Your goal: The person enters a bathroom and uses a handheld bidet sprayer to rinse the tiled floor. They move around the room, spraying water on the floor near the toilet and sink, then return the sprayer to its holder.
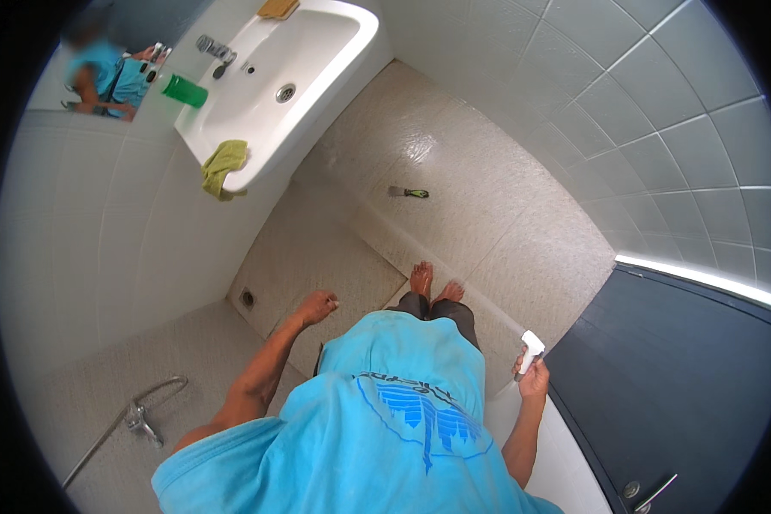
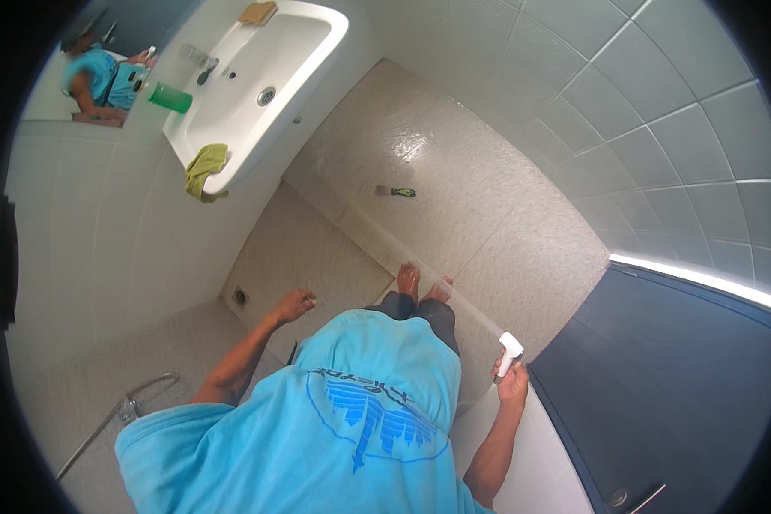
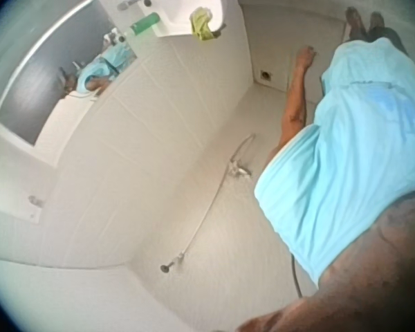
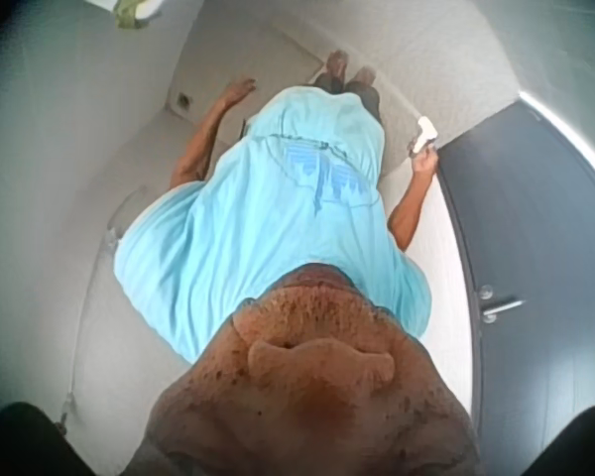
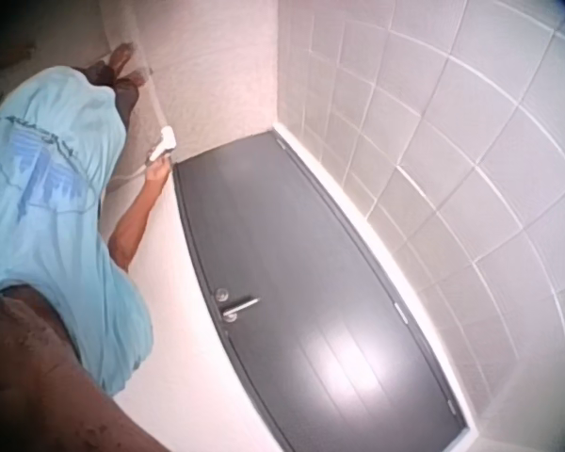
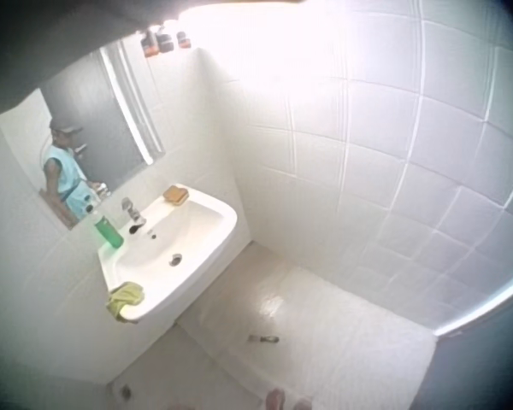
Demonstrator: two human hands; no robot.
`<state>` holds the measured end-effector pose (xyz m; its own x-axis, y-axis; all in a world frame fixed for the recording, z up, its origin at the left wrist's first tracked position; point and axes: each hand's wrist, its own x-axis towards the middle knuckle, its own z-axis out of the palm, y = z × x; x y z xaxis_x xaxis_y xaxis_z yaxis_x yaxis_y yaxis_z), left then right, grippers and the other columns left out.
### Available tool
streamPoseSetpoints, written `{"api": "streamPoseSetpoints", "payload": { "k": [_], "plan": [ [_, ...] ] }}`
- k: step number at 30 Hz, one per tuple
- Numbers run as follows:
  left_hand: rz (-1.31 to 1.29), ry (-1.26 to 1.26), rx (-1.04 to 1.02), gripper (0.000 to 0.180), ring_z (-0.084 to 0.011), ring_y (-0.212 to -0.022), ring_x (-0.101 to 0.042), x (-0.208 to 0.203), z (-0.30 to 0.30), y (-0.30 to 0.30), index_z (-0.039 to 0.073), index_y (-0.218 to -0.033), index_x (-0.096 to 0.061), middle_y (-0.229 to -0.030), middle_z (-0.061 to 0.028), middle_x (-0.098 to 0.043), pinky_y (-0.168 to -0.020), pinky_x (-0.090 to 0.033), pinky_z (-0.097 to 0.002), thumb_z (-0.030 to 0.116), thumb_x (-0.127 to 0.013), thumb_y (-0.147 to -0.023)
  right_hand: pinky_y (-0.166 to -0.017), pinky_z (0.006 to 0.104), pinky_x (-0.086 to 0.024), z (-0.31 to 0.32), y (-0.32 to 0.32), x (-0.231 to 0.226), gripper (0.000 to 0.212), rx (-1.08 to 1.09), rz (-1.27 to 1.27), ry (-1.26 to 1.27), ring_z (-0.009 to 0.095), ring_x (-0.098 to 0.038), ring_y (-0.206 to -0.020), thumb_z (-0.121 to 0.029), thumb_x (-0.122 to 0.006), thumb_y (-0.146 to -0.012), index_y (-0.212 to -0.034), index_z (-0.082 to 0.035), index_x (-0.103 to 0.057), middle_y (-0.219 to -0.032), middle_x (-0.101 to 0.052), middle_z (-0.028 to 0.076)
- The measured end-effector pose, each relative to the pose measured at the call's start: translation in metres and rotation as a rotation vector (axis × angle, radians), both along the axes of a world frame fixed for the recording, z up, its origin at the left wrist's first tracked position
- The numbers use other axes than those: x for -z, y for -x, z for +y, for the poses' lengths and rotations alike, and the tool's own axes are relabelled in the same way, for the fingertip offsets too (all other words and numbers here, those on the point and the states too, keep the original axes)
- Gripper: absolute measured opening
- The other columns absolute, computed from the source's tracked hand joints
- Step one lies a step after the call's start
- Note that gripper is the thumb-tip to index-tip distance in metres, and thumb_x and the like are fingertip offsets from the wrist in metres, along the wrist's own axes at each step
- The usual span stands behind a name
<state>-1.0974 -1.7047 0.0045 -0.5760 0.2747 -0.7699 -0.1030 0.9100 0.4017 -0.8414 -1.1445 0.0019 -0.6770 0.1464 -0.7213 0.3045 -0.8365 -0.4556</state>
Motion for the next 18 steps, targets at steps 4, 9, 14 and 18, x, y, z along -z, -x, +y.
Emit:
{"api": "streamPoseSetpoints", "payload": {
  "k": [4, 9, 14, 18],
  "plan": [
    [0.044, -0.049, -0.223, 0.032, -0.0289, -0.090, -0.064, -0.007, -0.011, -0.004, -0.002, -0.108, -0.066, -0.101, -0.0177, -0.068, -0.079, -0.050, -0.0422, 0.026, -0.056, -0.095, -0.066, 0.0372, -0.046, -0.001, 0.004, 0.001, 0.069, -0.024, -0.028, 0.005, 0.024, -0.058, -0.072, -0.047, -0.078, -0.073, -0.118, 0.000, -0.057, -0.087, -0.063, 0.012],
    [0.108, -0.056, -0.312, 0.031, -0.0273, -0.088, -0.063, -0.016, -0.011, -0.008, -0.001, -0.107, -0.067, -0.097, -0.0171, -0.067, -0.078, -0.050, -0.0413, 0.025, -0.057, -0.094, -0.068, 0.0383, -0.044, -0.006, 0.011, 0.005, 0.070, 0.040, 0.078, 0.060, 0.024, -0.057, -0.073, -0.048, -0.079, -0.071, -0.118, 0.000, -0.058, -0.085, -0.062, 0.011],
    [0.020, -0.063, -0.368, 0.030, -0.0262, -0.089, -0.063, -0.014, -0.001, -0.018, -0.001, -0.107, -0.067, -0.099, -0.0162, -0.067, -0.079, -0.050, -0.0413, 0.024, -0.057, -0.094, -0.068, 0.0377, -0.044, -0.001, 0.017, 0.003, 0.070, -0.078, 0.074, 0.127, 0.024, -0.057, -0.074, -0.048, -0.080, -0.071, -0.118, -0.001, -0.058, -0.085, -0.062, 0.011],
    [0.026, -0.085, -0.361, 0.030, -0.0265, -0.089, -0.063, -0.010, 0.000, -0.025, -0.001, -0.107, -0.067, -0.097, -0.0159, -0.068, -0.079, -0.050, -0.0409, 0.024, -0.057, -0.094, -0.068, 0.0367, -0.045, -0.002, 0.020, 0.009, 0.071, -0.065, 0.053, 0.096, 0.023, -0.058, -0.074, -0.048, -0.079, -0.072, -0.119, -0.001, -0.057, -0.086, -0.063, 0.011]
  ]
}}
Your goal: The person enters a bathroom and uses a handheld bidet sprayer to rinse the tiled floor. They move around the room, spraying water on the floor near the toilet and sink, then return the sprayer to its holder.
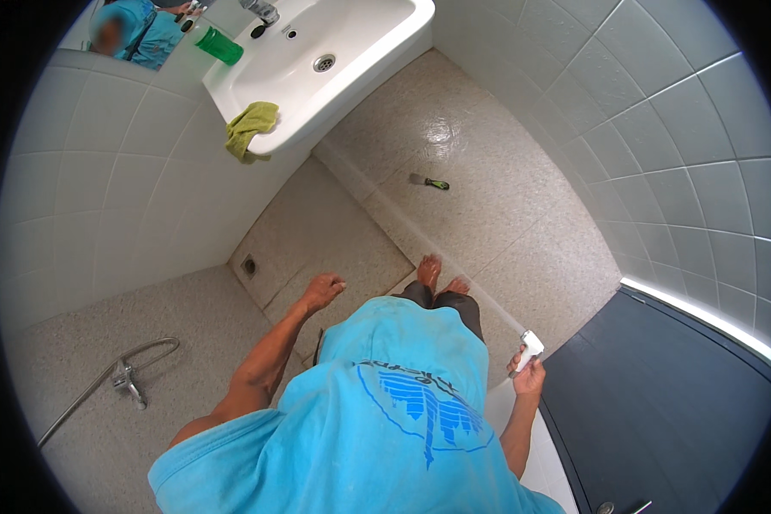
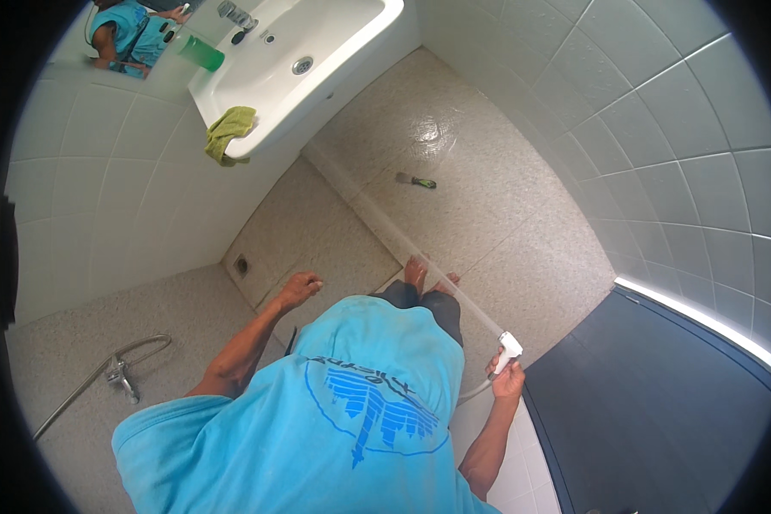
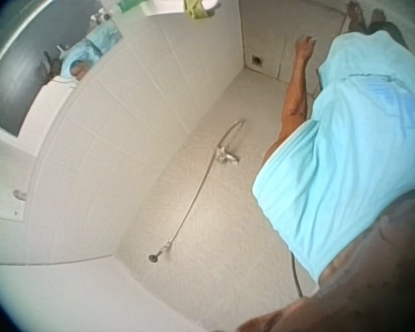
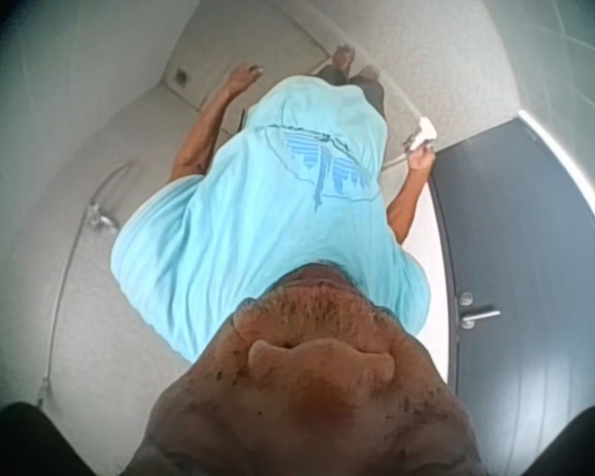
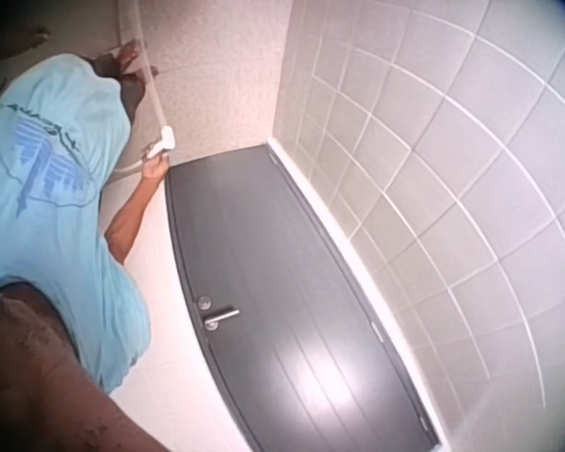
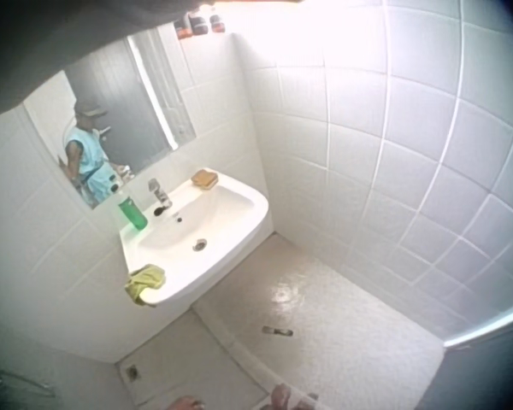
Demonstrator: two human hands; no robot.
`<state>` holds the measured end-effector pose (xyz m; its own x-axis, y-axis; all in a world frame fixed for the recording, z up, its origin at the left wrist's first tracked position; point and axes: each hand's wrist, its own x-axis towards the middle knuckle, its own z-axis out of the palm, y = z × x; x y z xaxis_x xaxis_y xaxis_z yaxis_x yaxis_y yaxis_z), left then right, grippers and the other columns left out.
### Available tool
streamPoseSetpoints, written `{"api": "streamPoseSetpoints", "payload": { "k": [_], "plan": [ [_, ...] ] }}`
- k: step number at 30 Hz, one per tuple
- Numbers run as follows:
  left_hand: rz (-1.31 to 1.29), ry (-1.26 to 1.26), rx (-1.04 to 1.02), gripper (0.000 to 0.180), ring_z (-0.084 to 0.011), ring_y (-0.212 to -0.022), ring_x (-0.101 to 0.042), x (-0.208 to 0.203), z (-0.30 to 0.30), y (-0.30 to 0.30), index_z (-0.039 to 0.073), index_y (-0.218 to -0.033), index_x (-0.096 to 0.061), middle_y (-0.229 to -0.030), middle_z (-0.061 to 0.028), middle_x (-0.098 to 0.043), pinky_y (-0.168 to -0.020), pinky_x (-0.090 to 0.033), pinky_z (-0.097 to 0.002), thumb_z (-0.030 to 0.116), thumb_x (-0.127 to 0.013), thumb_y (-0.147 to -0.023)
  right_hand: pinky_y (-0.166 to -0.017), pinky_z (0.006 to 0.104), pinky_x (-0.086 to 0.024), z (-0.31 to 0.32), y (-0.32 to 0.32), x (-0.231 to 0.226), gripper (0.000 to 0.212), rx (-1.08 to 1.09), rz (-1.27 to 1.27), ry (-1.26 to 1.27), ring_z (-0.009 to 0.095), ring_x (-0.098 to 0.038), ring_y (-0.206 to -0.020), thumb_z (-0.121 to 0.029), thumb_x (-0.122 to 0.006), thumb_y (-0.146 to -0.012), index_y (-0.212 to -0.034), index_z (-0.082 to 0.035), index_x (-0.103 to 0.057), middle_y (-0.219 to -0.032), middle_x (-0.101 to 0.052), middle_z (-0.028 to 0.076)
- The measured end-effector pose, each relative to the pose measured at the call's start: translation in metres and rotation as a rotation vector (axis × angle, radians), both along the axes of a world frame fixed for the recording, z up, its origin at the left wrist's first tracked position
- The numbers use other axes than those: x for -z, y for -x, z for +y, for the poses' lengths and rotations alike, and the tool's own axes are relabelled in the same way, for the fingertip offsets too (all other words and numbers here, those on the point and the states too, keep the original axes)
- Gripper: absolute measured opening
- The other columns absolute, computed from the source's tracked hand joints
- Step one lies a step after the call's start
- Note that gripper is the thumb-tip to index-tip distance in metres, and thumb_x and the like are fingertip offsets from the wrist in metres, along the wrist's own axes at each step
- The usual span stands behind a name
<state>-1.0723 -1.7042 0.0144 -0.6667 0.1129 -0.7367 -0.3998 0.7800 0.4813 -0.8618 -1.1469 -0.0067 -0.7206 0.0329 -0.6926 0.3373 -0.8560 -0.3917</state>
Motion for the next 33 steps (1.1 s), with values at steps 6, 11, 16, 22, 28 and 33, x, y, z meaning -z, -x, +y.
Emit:
{"api": "streamPoseSetpoints", "payload": {
  "k": [6, 11, 16, 22, 28, 33],
  "plan": [
    [-0.001, 0.004, -0.010, 0.035, -0.0287, -0.088, -0.063, 0.001, 0.004, 0.001, -0.003, -0.107, -0.066, -0.097, -0.0175, -0.068, -0.079, -0.050, -0.0415, 0.027, -0.055, -0.094, -0.067, 0.0358, -0.046, 0.000, 0.008, -0.008, 0.066, -0.072, -0.027, -0.020, 0.023, -0.059, -0.072, -0.047, -0.075, -0.077, -0.119, 0.000, -0.056, -0.085, -0.063, 0.011],
    [0.029, -0.022, 0.048, 0.028, -0.0212, -0.083, -0.061, 0.009, 0.002, 0.002, -0.001, -0.107, -0.064, -0.092, -0.0118, -0.065, -0.075, -0.050, -0.0359, 0.022, -0.054, -0.096, -0.065, 0.0363, -0.046, -0.006, 0.012, -0.004, 0.060, -0.004, -0.058, -0.128, 0.023, -0.059, -0.071, -0.045, -0.070, -0.082, -0.118, 0.001, -0.057, -0.083, -0.063, 0.011],
    [0.065, -0.074, 0.038, 0.029, -0.0219, -0.082, -0.062, 0.013, 0.004, -0.004, -0.002, -0.109, -0.064, -0.092, -0.0119, -0.066, -0.076, -0.051, -0.0368, 0.023, -0.054, -0.096, -0.065, 0.0351, -0.047, 0.001, 0.006, 0.007, 0.049, -0.019, -0.217, -0.211, 0.022, -0.059, -0.070, -0.036, -0.056, -0.093, -0.122, 0.003, -0.055, -0.083, -0.063, 0.012],
    [0.039, -0.028, 0.046, 0.032, -0.0229, -0.086, -0.064, 0.012, 0.002, -0.005, -0.003, -0.113, -0.063, -0.096, -0.0133, -0.067, -0.078, -0.052, -0.0376, 0.023, -0.054, -0.095, -0.063, 0.0330, -0.047, 0.009, -0.001, 0.022, 0.047, -0.082, -0.273, -0.288, 0.020, -0.060, -0.068, -0.033, -0.052, -0.096, -0.123, 0.005, -0.055, -0.082, -0.064, 0.011],
    [-0.100, -0.022, -0.056, 0.040, -0.0349, -0.105, -0.061, 0.007, 0.007, -0.001, -0.002, -0.116, -0.064, -0.114, -0.0213, -0.065, -0.092, -0.047, -0.0458, 0.030, -0.055, -0.094, -0.062, 0.0323, -0.049, 0.014, 0.002, 0.030, 0.045, -0.176, -0.296, -0.340, 0.019, -0.061, -0.067, -0.032, -0.054, -0.094, -0.119, 0.005, -0.057, -0.082, -0.066, 0.012],
    [-0.061, 0.000, -0.002, 0.039, -0.0348, -0.105, -0.061, 0.011, 0.005, -0.002, -0.001, -0.115, -0.064, -0.115, -0.0215, -0.064, -0.091, -0.046, -0.0463, 0.030, -0.055, -0.093, -0.062, 0.0308, -0.049, 0.005, 0.015, 0.023, 0.044, -0.167, -0.317, -0.333, 0.018, -0.061, -0.066, -0.032, -0.056, -0.093, -0.117, 0.005, -0.059, -0.081, -0.065, 0.011]
  ]
}}
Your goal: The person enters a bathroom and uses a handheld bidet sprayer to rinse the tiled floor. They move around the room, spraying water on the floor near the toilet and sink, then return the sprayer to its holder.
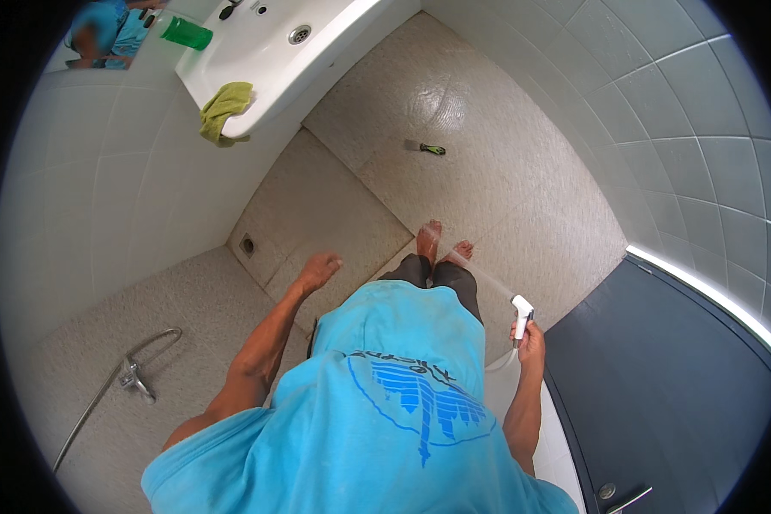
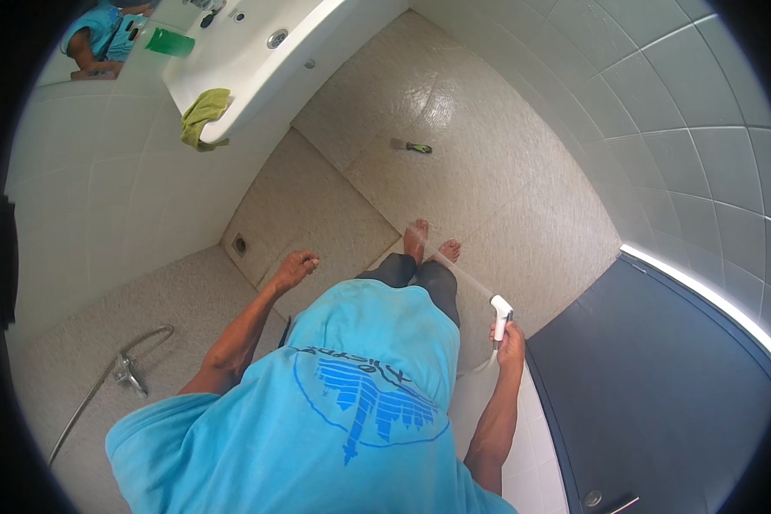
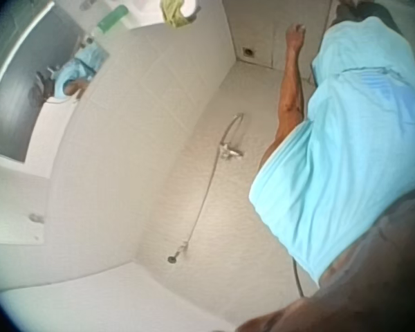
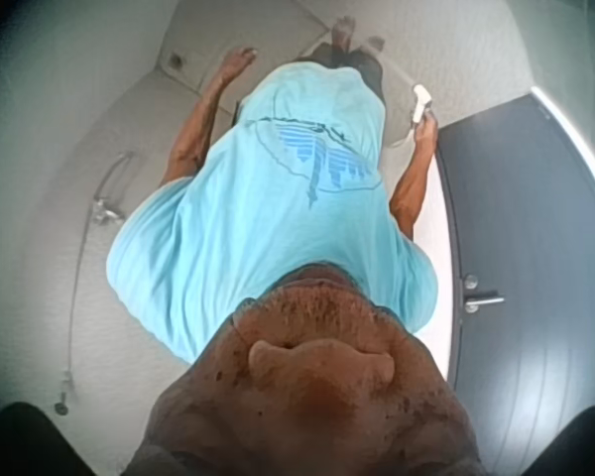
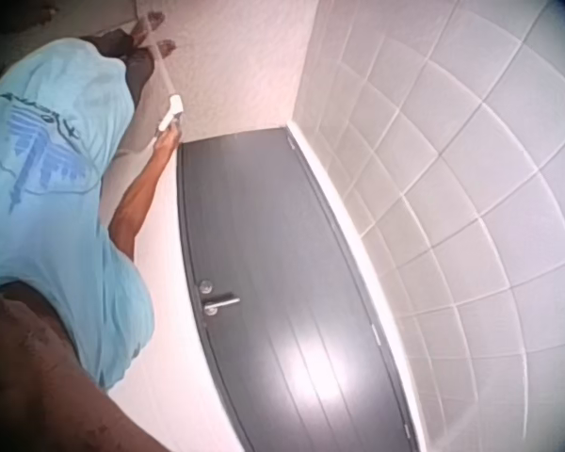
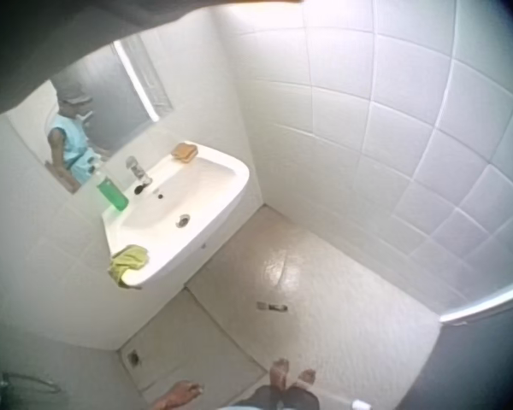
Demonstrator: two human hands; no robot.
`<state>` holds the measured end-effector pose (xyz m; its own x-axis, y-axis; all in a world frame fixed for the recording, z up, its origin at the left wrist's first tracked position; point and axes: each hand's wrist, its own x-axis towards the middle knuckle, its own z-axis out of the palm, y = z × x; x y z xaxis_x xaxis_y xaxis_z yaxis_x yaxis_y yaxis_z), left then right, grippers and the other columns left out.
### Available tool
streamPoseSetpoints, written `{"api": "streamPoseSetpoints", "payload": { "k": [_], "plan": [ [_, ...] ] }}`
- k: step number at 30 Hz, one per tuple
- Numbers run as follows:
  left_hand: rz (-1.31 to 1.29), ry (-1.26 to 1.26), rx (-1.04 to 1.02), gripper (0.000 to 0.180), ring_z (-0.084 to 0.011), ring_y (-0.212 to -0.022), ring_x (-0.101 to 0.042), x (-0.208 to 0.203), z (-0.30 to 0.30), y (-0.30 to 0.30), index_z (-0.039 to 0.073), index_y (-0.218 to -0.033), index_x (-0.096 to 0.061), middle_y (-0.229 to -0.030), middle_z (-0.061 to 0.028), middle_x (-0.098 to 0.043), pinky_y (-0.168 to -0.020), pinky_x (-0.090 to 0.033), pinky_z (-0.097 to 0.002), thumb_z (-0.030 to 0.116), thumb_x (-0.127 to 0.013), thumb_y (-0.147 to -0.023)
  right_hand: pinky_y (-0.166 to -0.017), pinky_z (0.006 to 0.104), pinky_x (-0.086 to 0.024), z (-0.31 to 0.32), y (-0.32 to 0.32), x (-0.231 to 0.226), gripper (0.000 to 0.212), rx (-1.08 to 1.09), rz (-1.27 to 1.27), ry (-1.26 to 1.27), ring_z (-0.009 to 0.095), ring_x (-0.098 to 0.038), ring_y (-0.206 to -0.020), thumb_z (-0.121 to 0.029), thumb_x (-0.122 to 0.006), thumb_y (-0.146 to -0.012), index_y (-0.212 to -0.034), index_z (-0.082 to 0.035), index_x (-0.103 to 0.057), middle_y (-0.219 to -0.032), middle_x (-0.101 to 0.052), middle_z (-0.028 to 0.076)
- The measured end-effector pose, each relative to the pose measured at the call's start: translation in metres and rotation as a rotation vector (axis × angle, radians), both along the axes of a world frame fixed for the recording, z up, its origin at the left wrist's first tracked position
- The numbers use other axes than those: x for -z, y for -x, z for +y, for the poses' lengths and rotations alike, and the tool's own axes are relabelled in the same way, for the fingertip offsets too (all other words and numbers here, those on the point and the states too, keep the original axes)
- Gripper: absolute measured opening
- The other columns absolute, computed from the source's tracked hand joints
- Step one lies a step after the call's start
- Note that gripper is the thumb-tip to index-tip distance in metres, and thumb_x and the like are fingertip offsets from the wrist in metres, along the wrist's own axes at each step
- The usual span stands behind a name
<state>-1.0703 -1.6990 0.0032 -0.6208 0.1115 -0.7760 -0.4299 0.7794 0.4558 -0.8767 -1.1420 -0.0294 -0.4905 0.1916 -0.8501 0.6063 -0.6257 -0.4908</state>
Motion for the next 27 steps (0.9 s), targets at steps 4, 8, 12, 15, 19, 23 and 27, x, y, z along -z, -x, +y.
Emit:
{"api": "streamPoseSetpoints", "payload": {
  "k": [4, 8, 12, 15, 19, 23, 27],
  "plan": [
    [0.077, 0.003, 0.092, 0.033, -0.0228, -0.091, -0.061, -0.006, 0.006, 0.007, -0.001, -0.115, -0.061, -0.099, -0.0146, -0.064, -0.080, -0.050, -0.0367, 0.025, -0.053, -0.097, -0.060, 0.0294, -0.049, 0.001, -0.007, 0.010, 0.043, 0.000, -0.047, -0.055, 0.017, -0.060, -0.064, -0.033, -0.056, -0.093, -0.116, 0.004, -0.061, -0.080, -0.065, 0.010],
    [0.030, -0.027, 0.051, 0.033, -0.0205, -0.088, -0.062, -0.005, 0.007, 0.010, -0.001, -0.114, -0.061, -0.096, -0.0127, -0.064, -0.076, -0.050, -0.0346, 0.026, -0.053, -0.096, -0.059, 0.0293, -0.049, 0.004, -0.011, 0.008, 0.039, 0.014, -0.109, -0.109, 0.016, -0.060, -0.063, -0.028, -0.055, -0.093, -0.114, 0.004, -0.061, -0.078, -0.065, 0.011],
    [0.019, -0.101, 0.002, 0.035, -0.0184, -0.080, -0.059, 0.002, 0.018, 0.011, -0.003, -0.106, -0.062, -0.088, -0.0104, -0.064, -0.070, -0.049, -0.0333, 0.030, -0.054, -0.095, -0.055, 0.0281, -0.047, 0.011, -0.029, 0.017, 0.035, -0.061, -0.239, -0.262, 0.014, -0.058, -0.060, -0.023, -0.053, -0.091, -0.110, 0.005, -0.062, -0.077, -0.065, 0.010],
    [-0.014, -0.122, 0.029, 0.039, -0.0175, -0.079, -0.059, -0.008, 0.037, 0.017, -0.003, -0.105, -0.063, -0.087, -0.0097, -0.063, -0.070, -0.048, -0.0329, 0.034, -0.055, -0.095, -0.052, 0.0267, -0.044, 0.012, -0.041, 0.016, 0.032, 0.013, -0.263, -0.323, 0.013, -0.057, -0.058, -0.023, -0.055, -0.088, -0.104, 0.003, -0.065, -0.076, -0.065, 0.009],
    [-0.091, -0.091, 0.084, 0.044, -0.0177, -0.082, -0.060, -0.008, 0.060, 0.035, -0.002, -0.111, -0.063, -0.091, -0.0095, -0.065, -0.072, -0.049, -0.0331, 0.039, -0.056, -0.095, -0.051, 0.0262, -0.042, 0.006, -0.055, 0.023, 0.029, 0.016, -0.322, -0.340, 0.011, -0.055, -0.058, -0.025, -0.058, -0.085, -0.097, -0.001, -0.068, -0.074, -0.064, 0.006],
    [-0.095, -0.138, 0.178, 0.045, -0.0183, -0.084, -0.061, -0.008, 0.099, 0.061, -0.001, -0.113, -0.063, -0.094, -0.0096, -0.065, -0.073, -0.050, -0.0335, 0.040, -0.057, -0.095, -0.051, 0.0272, -0.040, 0.002, -0.076, 0.026, 0.026, -0.089, -0.356, -0.330, 0.011, -0.053, -0.057, -0.027, -0.061, -0.081, -0.089, -0.004, -0.071, -0.070, -0.063, 0.004],
    [-0.133, -0.129, 0.283, 0.043, -0.0177, -0.084, -0.061, -0.004, 0.133, 0.093, -0.001, -0.114, -0.063, -0.093, -0.0085, -0.066, -0.074, -0.050, -0.0328, 0.038, -0.058, -0.096, -0.054, 0.0312, -0.041, -0.015, -0.092, 0.027, 0.025, -0.225, -0.455, -0.484, 0.012, -0.051, -0.057, -0.029, -0.063, -0.075, -0.080, -0.006, -0.071, -0.062, -0.057, 0.003]
  ]
}}
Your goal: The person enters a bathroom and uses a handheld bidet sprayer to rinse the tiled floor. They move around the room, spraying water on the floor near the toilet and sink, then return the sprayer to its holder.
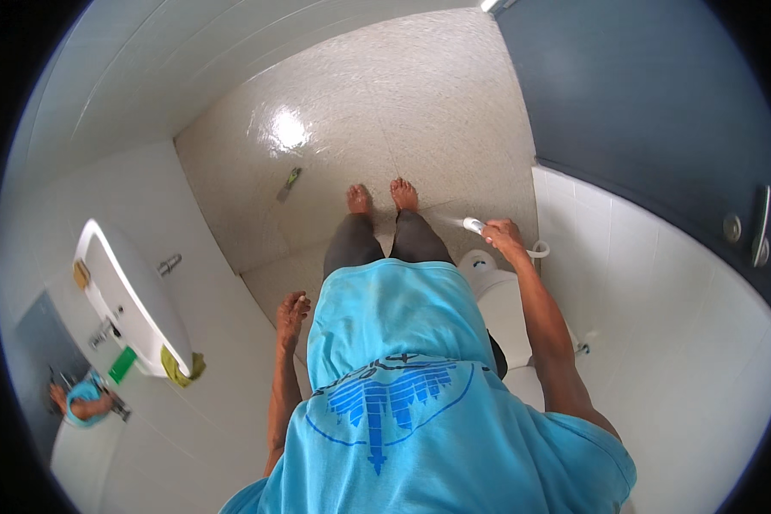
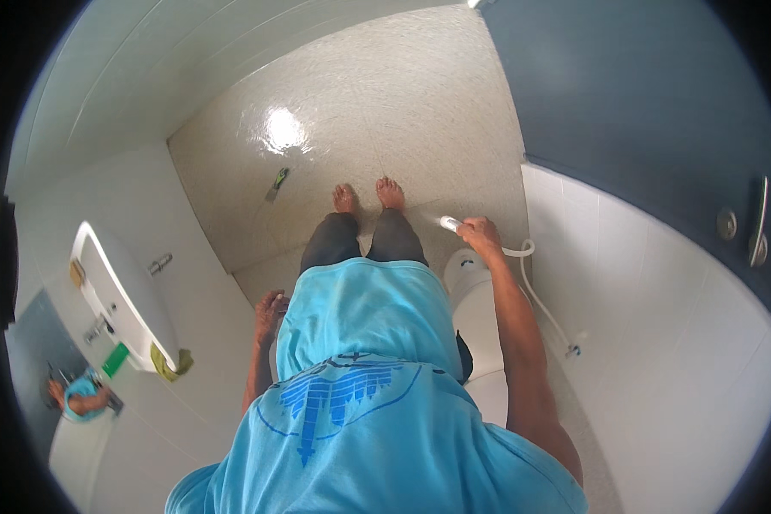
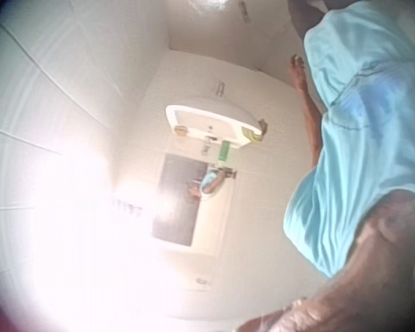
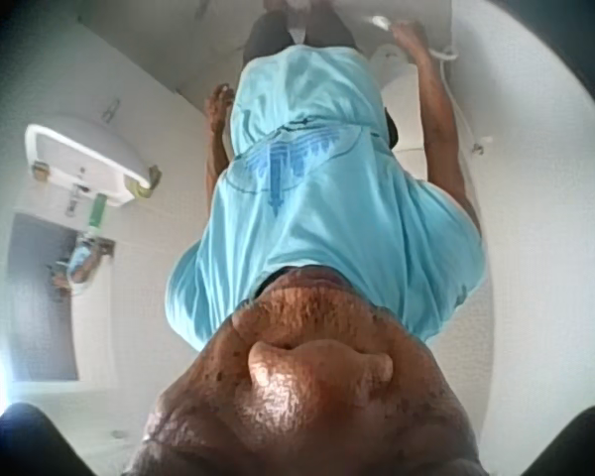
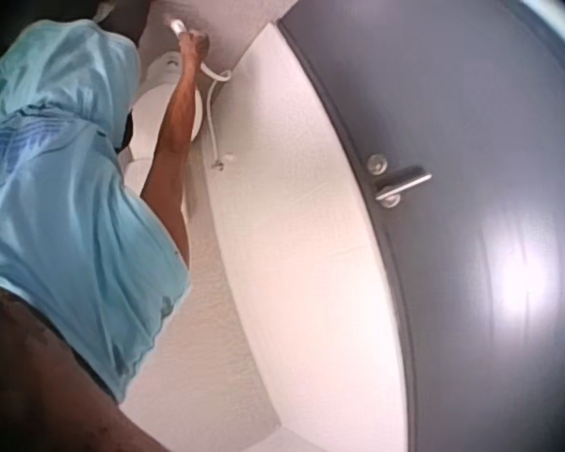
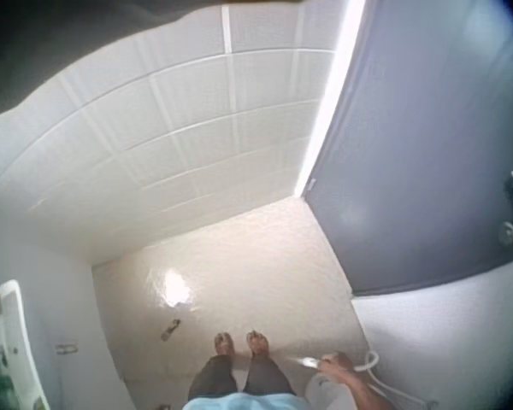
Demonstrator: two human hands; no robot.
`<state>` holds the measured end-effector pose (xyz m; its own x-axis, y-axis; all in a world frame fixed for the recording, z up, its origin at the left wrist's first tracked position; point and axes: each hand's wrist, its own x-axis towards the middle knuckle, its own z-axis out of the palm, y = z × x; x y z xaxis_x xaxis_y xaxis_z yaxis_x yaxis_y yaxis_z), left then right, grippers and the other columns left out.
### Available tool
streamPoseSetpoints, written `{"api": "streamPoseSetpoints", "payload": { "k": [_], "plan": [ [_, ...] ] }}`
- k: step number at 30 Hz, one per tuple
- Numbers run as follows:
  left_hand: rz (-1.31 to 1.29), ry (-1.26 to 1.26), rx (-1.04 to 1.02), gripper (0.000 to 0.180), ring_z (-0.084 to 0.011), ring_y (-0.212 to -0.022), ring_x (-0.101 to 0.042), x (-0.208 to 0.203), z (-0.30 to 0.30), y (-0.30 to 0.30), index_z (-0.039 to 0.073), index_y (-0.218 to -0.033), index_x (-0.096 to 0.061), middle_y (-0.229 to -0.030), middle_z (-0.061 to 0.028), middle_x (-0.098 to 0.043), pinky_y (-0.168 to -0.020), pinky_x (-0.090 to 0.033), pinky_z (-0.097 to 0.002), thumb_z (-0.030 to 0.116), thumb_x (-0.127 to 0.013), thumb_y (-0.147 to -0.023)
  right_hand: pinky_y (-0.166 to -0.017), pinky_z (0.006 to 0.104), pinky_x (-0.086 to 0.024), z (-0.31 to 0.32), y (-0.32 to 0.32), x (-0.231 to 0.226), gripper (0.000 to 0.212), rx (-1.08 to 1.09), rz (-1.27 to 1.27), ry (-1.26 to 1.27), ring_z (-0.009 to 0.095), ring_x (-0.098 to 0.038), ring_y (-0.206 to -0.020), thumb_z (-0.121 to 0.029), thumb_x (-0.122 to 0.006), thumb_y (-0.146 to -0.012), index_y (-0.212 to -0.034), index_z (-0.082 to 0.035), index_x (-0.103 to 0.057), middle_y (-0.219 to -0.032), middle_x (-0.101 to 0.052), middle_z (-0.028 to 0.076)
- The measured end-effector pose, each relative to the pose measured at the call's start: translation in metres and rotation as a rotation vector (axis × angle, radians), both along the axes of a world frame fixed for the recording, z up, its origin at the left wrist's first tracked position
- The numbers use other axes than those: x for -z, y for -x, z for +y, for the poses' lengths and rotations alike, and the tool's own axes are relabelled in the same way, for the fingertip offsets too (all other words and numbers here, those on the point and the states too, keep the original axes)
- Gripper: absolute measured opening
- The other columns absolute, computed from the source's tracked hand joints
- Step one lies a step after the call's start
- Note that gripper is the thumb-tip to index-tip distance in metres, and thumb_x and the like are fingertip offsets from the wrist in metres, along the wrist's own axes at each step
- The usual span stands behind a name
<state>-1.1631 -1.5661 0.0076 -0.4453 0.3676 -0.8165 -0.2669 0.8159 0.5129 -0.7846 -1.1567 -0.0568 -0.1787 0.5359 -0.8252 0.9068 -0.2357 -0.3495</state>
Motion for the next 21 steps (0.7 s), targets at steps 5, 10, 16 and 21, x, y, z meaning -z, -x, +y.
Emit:
{"api": "streamPoseSetpoints", "payload": {
  "k": [5, 10, 16, 21],
  "plan": [
    [0.012, 0.014, 0.157, 0.040, -0.0163, -0.084, -0.062, 0.008, 0.019, 0.051, 0.001, -0.114, -0.064, -0.092, -0.0071, -0.067, -0.075, -0.049, -0.0312, 0.035, -0.059, -0.096, -0.065, 0.0382, -0.047, -0.042, -0.035, 0.014, 0.025, -0.167, -0.144, -0.129, 0.022, -0.062, -0.067, -0.029, -0.064, -0.074, -0.083, -0.007, -0.073, -0.071, -0.066, 0.009],
    [0.049, 0.005, 0.310, 0.037, -0.0152, -0.083, -0.062, 0.021, 0.057, 0.116, 0.001, -0.114, -0.064, -0.093, -0.0063, -0.068, -0.074, -0.049, -0.0301, 0.033, -0.057, -0.097, -0.071, 0.0425, -0.052, -0.082, -0.015, 0.013, 0.024, -0.269, -0.184, -0.215, 0.030, -0.067, -0.078, -0.029, -0.066, -0.075, -0.081, -0.007, -0.072, -0.086, -0.071, 0.012],
    [0.042, -0.007, 0.453, 0.031, -0.0144, -0.081, -0.061, 0.019, 0.085, 0.173, 0.001, -0.113, -0.064, -0.090, -0.0057, -0.067, -0.072, -0.048, -0.0295, 0.026, -0.056, -0.096, -0.073, 0.0466, -0.051, -0.135, 0.008, 0.005, 0.023, -0.211, -0.243, -0.279, 0.034, -0.068, -0.085, -0.029, -0.066, -0.074, -0.084, -0.010, -0.073, -0.089, -0.070, 0.015],
    [0.071, 0.022, 0.588, 0.029, -0.0125, -0.076, -0.059, 0.016, 0.119, 0.196, 0.000, -0.111, -0.063, -0.086, -0.0051, -0.065, -0.066, -0.047, -0.0276, 0.024, -0.056, -0.096, -0.079, 0.0483, -0.049, -0.159, 0.005, 0.013, 0.024, -0.021, -0.367, -0.285, 0.032, -0.067, -0.089, -0.032, -0.065, -0.074, -0.081, -0.010, -0.072, -0.087, -0.070, 0.013]
  ]
}}
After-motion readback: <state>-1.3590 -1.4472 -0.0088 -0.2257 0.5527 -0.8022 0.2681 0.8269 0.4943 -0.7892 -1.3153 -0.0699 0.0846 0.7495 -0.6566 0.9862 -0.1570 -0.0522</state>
